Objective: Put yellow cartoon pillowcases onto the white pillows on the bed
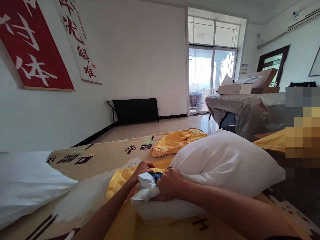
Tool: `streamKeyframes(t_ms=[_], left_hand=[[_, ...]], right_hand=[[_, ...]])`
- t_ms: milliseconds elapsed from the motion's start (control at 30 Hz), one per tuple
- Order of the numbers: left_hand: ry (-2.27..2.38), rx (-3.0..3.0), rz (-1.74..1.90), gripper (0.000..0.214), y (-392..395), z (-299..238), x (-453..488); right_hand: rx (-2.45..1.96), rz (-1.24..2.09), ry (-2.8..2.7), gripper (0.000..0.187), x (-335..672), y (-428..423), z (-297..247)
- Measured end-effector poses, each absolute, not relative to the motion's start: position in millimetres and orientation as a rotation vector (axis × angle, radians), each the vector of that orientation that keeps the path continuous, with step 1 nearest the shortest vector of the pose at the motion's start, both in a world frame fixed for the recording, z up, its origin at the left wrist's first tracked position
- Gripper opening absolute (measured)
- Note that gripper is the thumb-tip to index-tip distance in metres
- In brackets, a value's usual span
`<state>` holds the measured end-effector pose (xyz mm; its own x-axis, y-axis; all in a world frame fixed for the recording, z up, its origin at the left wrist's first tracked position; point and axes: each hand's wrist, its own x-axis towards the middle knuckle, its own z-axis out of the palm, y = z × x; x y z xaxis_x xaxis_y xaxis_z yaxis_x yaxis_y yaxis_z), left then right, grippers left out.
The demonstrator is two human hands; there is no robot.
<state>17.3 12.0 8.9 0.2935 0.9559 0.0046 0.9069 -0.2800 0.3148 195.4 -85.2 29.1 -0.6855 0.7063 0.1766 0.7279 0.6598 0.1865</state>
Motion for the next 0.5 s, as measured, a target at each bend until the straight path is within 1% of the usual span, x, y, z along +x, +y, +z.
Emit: streamKeyframes(t_ms=[133,267,333,500], left_hand=[[1.71,2.351,0.285,0.02,16,22,36],[1.891,2.404,0.204,0.014,5,38,35],[1.966,2.43,0.148,0.012,-5,42,27],[2.054,2.426,-0.021,0.02,-38,28,-3]], right_hand=[[-1.204,-0.352,-2.803,0.068,195,-87,30],[-1.283,-0.258,-2.856,0.077,193,-74,38],[-1.329,-0.203,-2.868,0.077,192,-65,43],[-1.346,-0.158,-2.84,0.079,189,-52,46]])
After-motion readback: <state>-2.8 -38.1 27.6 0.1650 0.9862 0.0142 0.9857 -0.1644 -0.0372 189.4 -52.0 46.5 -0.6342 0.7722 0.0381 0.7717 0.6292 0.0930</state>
